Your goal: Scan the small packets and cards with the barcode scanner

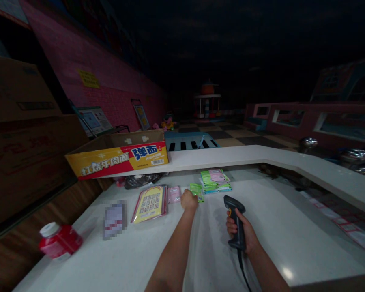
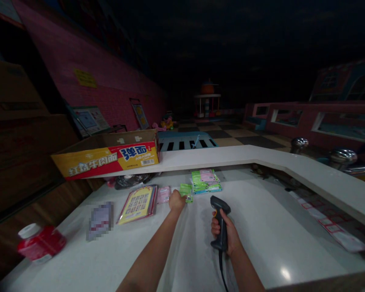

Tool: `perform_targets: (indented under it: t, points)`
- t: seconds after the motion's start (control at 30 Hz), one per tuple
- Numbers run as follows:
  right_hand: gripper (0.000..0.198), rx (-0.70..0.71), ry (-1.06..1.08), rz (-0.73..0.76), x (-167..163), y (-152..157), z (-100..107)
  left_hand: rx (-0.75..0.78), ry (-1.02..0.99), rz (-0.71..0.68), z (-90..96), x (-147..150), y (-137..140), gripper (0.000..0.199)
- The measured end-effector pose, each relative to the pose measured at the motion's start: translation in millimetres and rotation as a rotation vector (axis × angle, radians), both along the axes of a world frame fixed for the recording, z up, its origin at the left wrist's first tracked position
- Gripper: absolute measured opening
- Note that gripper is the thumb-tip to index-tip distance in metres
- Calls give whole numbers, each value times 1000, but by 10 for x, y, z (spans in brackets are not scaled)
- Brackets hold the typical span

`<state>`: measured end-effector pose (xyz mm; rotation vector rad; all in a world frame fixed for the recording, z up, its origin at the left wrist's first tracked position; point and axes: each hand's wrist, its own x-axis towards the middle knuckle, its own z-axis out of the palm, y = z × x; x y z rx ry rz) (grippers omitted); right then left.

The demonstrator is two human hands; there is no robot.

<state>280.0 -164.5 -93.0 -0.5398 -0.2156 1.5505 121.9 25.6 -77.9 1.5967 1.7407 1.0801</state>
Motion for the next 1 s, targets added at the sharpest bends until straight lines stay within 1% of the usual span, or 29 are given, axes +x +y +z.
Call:
perform_targets:
  t: [0.13, 0.23, 0.33, 0.43, 0.5, 0.63, 0.73, 0.83, 1.0]
  points:
    - [35, -7, 1, 4, -1, 2, 10, -53, -185, -84, -138, -132, -54, 29]
    - [35, -19, 14, 0, -3, -7, 22, -86, -419, -180, -305, -188, -199, 25]
    - [33, -52, 55, -13, -19, -29, 42, 27, -574, -285, -429, -205, -357, 21]
    - [30, -81, 29, -57, -68, -62, 71, 116, -648, -380, -451, -210, -445, 21]
    - [32, -106, -59, -110, -124, -89, 98, 130, -696, -397, -430, -214, -458, 25]
    - [41, -182, -355, -197, -278, -174, 154, 146, -784, -361, -400, -222, -438, 32]
    - [43, -198, -546, -181, -398, -268, 195, 160, -811, -342, -405, -222, -431, 32]
    - [42, -210, -691, -150, -485, -363, 256, 168, -807, -330, -407, -217, -437, 31]
    - [43, -210, -811, -129, -540, -465, 404, 170, -778, -321, -380, -218, -454, 25]
